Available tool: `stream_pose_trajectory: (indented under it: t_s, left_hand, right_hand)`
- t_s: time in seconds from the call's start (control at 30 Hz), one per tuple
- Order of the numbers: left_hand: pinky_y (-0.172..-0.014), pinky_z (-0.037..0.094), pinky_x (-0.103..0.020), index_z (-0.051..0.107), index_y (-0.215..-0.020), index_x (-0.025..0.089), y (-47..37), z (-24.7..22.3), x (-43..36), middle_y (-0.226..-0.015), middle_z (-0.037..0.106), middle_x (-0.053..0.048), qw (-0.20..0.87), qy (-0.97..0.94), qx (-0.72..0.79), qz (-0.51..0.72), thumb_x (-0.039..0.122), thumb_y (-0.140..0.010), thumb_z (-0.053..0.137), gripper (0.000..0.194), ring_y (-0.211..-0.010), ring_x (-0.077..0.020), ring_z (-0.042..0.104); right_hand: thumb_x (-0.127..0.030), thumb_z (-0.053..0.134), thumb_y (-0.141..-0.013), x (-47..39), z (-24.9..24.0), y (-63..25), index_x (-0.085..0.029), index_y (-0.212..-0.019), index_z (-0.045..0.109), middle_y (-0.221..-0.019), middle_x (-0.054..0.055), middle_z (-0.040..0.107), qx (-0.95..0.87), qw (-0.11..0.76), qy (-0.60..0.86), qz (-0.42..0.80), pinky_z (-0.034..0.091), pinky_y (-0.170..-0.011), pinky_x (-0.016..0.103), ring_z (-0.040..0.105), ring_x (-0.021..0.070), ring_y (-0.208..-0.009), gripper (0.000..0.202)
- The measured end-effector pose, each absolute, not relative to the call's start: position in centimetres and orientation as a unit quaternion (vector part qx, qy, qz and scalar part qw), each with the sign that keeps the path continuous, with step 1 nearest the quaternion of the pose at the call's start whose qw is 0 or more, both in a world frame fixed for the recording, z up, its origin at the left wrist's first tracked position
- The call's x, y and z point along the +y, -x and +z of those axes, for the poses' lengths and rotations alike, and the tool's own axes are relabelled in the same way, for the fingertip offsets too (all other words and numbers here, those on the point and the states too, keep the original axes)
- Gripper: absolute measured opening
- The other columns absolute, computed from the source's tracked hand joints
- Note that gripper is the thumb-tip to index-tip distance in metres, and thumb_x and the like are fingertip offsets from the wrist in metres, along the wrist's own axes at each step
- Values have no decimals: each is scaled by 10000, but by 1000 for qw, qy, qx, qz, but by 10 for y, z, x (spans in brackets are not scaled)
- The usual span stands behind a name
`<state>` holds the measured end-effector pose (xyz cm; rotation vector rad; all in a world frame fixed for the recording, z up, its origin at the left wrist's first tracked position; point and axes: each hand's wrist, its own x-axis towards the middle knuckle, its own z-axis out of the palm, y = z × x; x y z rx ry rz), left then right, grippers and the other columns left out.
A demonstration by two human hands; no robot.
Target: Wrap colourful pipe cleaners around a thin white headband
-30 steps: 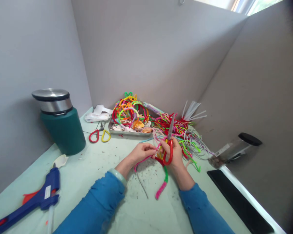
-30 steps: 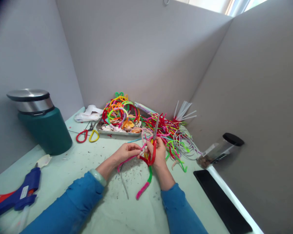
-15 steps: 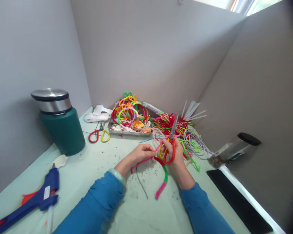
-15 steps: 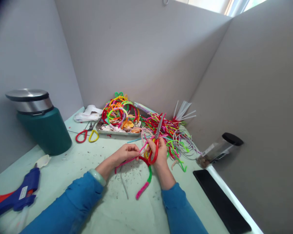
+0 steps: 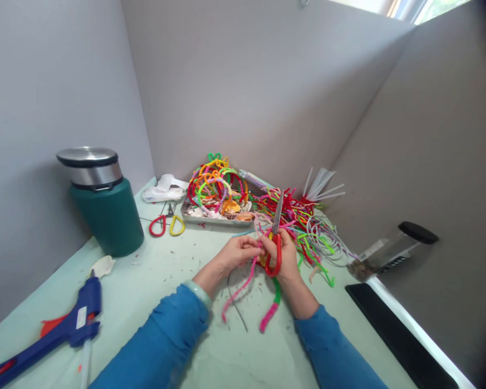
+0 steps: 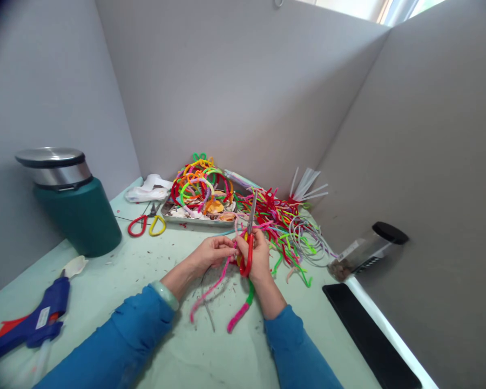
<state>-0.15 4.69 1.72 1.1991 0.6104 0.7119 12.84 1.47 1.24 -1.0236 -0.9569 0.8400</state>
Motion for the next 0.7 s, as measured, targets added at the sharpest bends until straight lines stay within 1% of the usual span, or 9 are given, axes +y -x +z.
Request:
stream_pose_trajectory:
  t_s: [0.17,0.3,0.4,0.5,0.7]
  left_hand:
    - [-401,143,-194,572,-786,118,4,20,46,-530,530,22,735,-529,271,326,331,-610,721,313,-389,-23,331]
    - [-393,121,-201,573,-770,123,6,18,48,-507,523,24,730,-548,276,301,325,-620,697,280,-368,-23,290]
    - [-388,121,-201,569,-753,129,6,17,49,-489,511,30,723,-549,294,298,308,-613,683,254,-363,-29,289]
    - [-385,121,-201,571,-746,134,6,17,48,-483,515,28,716,-554,304,296,298,-610,674,237,-358,-33,288]
    - [-401,186,-193,582,-725,128,5,20,46,-495,541,18,689,-575,316,309,233,-607,651,173,-380,-44,347]
  right_hand:
    - [-359,681,-696,13,18,-138,-217,-881,480,-489,-80,516,-407,702,458,363,392,-366,188,486,100,-388,307]
    - [-382,673,-695,10,26,-143,-211,-869,490,-472,-78,513,-384,719,462,349,392,-359,184,473,92,-365,305]
    - [-385,668,-699,8,30,-142,-211,-837,494,-473,-76,517,-386,713,467,354,400,-368,183,477,89,-368,282]
    - [-402,661,-701,8,31,-142,-217,-845,499,-479,-75,524,-389,706,471,358,405,-371,188,482,92,-371,285]
    - [-408,663,-704,10,25,-153,-218,-882,499,-506,-72,534,-380,720,470,340,380,-349,180,487,95,-385,308]
